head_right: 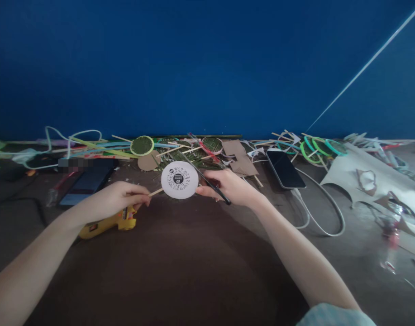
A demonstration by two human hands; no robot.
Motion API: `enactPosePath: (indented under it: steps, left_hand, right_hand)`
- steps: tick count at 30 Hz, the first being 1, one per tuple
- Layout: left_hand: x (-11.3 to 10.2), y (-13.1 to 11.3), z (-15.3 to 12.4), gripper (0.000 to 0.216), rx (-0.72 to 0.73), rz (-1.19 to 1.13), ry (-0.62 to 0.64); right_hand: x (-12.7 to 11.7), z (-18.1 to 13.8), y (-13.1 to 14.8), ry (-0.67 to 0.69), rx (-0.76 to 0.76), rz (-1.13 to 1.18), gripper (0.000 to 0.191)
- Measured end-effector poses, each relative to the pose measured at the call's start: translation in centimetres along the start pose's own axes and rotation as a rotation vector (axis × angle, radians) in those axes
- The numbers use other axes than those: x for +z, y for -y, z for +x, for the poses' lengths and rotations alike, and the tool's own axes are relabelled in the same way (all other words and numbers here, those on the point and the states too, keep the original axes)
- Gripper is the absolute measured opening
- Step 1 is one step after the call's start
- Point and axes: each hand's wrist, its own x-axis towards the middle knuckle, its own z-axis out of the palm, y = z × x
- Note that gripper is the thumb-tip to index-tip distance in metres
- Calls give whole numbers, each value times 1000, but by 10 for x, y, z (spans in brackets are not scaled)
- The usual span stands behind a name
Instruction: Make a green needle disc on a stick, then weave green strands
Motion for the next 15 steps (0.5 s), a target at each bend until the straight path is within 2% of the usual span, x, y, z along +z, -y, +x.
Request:
enactPosePath:
  steps: [9,15]
  left_hand:
    - [-4,-3,-3,31,-22,23,-45]
    - [-2,-1,-2,31,-20,16,-31]
  right_hand:
    - [0,0,-3,8,47,21,37]
    - [1,1,2,36,-15,81,38]
